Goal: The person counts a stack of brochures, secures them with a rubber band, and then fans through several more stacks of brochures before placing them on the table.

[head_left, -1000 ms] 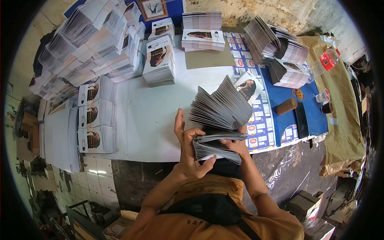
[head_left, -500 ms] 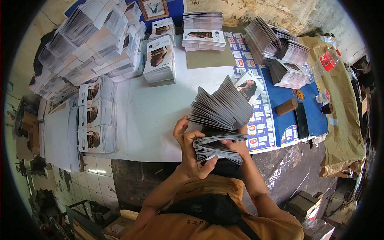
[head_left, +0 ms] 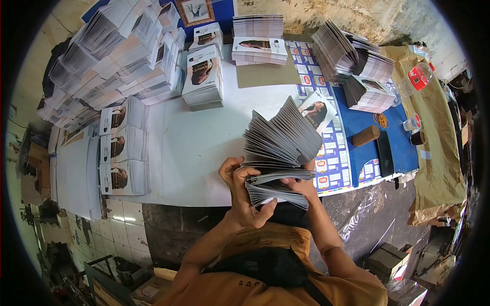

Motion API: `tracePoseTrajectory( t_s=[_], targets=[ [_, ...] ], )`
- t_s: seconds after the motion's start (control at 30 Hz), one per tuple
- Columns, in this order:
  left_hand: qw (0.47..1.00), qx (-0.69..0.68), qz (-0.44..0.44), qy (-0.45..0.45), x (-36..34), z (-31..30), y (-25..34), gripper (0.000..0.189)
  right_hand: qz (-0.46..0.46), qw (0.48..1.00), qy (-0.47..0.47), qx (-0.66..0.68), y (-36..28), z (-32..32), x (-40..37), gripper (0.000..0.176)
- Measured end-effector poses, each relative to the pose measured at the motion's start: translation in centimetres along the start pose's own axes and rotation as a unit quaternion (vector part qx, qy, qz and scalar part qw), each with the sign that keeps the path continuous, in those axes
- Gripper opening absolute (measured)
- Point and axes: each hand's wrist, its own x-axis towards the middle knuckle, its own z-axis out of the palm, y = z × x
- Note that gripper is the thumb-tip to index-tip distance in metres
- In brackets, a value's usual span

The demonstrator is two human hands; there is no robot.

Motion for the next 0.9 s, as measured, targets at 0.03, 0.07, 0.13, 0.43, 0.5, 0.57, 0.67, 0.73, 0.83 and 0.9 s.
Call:
tracePoseTrajectory(
  t_s=[0.03,0.07,0.13,0.43,0.5,0.57,0.67,0.73,0.83,0.9],
  targets=[
    [1.000,-0.002,0.003,0.001,0.0,0.0,0.0,0.062,0.005,1.000,-0.002,0.002,0.0,0.0,0.0,0.107],
    [1.000,-0.003,0.006,0.002,0.0,0.0,-0.1,0.062,0.011,1.000,-0.004,0.005,0.0,0.0,-0.1,0.107],
    [1.000,-0.003,0.008,0.003,0.0,0.0,-0.2,0.062,0.017,1.000,-0.006,0.005,-0.2,0.0,-0.1,0.108],
    [0.999,-0.020,0.017,0.024,0.1,0.4,-0.5,0.057,-0.003,1.000,-0.005,-0.007,0.0,0.1,0.0,0.107],
    [1.000,-0.010,0.020,0.022,0.2,0.3,-0.4,0.056,0.003,1.000,-0.009,-0.008,0.4,-0.1,0.0,0.108],
    [1.000,-0.006,0.016,0.017,0.1,0.2,-0.5,0.054,0.002,1.000,-0.011,-0.018,0.4,-0.2,0.1,0.109],
    [0.999,-0.044,0.023,0.007,0.5,0.2,-0.8,0.052,0.003,1.000,-0.009,-0.013,0.5,-0.2,0.0,0.110],
    [0.996,-0.085,0.026,-0.003,1.0,0.4,-1.1,0.052,0.005,1.000,-0.009,0.003,0.6,-0.2,-0.1,0.110],
    [0.996,-0.084,0.023,-0.008,1.2,0.5,-1.4,0.053,0.007,0.999,-0.016,0.030,1.1,-0.4,0.0,0.109],
    [1.000,0.003,0.022,0.006,1.0,0.1,-1.0,0.050,-0.009,0.999,-0.025,0.033,2.7,-1.0,0.1,0.109]
  ],
)
